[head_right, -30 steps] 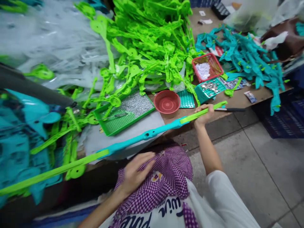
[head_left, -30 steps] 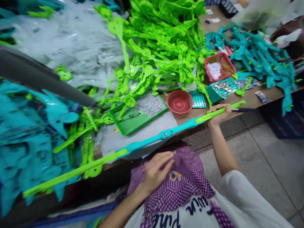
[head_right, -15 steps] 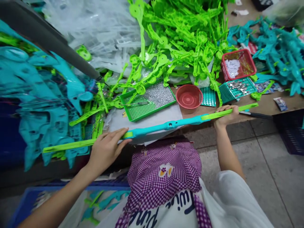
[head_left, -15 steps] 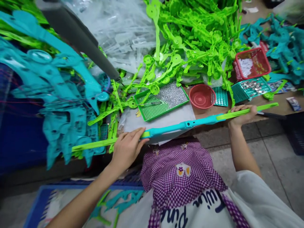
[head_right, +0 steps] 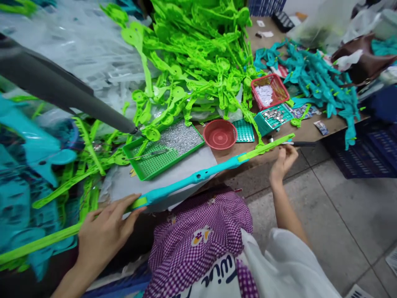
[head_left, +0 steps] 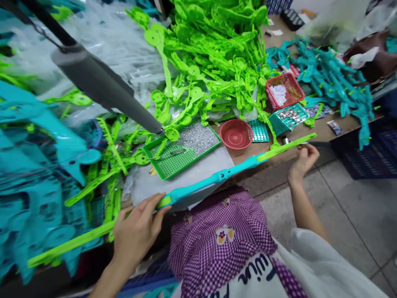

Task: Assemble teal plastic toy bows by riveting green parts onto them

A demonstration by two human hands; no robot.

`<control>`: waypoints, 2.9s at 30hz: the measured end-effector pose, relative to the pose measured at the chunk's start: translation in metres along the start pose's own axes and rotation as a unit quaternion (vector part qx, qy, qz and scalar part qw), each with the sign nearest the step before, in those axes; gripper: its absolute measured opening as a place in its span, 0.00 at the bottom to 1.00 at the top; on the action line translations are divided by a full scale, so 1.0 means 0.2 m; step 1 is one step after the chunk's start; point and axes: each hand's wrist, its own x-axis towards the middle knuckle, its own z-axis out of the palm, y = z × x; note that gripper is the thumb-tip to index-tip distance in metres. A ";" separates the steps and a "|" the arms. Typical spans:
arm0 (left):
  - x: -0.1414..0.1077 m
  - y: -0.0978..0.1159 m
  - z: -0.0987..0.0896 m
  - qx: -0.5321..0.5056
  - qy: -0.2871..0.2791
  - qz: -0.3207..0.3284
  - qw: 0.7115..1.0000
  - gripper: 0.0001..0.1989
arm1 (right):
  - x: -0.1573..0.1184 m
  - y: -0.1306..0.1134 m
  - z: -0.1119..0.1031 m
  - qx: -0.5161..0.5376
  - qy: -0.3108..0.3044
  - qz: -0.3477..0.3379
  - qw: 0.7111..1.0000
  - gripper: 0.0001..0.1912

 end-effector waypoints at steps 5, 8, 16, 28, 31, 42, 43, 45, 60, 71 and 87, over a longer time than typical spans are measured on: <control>-0.01 0.01 -0.01 0.017 -0.011 0.001 1.000 0.16 | -0.21 -0.15 -0.10 -0.152 -0.304 -0.245 0.908 0.14; -0.01 0.01 -0.02 0.039 -0.048 -0.012 0.998 0.16 | -0.29 -0.24 -0.02 -0.176 -0.383 -0.329 0.845 0.20; -0.01 0.02 -0.02 0.068 -0.057 -0.004 0.996 0.17 | -0.30 -0.25 0.14 -0.059 -0.480 -0.368 0.794 0.17; -0.02 0.03 -0.01 0.073 -0.043 0.014 0.996 0.16 | -0.37 -0.33 0.21 0.005 -0.445 -0.513 0.734 0.12; -0.03 0.02 -0.01 0.067 -0.053 0.008 0.996 0.17 | -0.36 -0.28 0.24 0.002 -0.437 -0.562 0.703 0.13; -0.02 0.01 -0.02 0.083 -0.040 0.034 0.995 0.18 | -0.37 -0.25 0.24 0.055 -0.423 -0.518 0.741 0.08; -0.02 0.02 -0.02 0.084 -0.042 0.031 0.995 0.18 | -0.37 -0.24 0.24 0.059 -0.428 -0.515 0.740 0.09; -0.02 0.01 -0.02 0.084 -0.048 0.027 0.995 0.18 | -0.37 -0.24 0.24 0.061 -0.440 -0.512 0.735 0.10; 0.07 -0.15 0.14 -0.055 -0.232 -0.001 0.971 0.23 | -0.09 -0.42 0.27 -0.011 -0.597 -0.284 0.750 0.07; 0.04 -0.26 0.16 -0.081 -0.254 -0.003 0.964 0.20 | 1.03 -0.21 0.78 -0.397 -0.314 -0.065 0.860 0.13; -0.03 -0.11 0.14 -0.061 -0.213 -0.076 0.972 0.18 | 1.05 -0.01 0.92 -0.369 -0.256 -0.037 0.892 0.17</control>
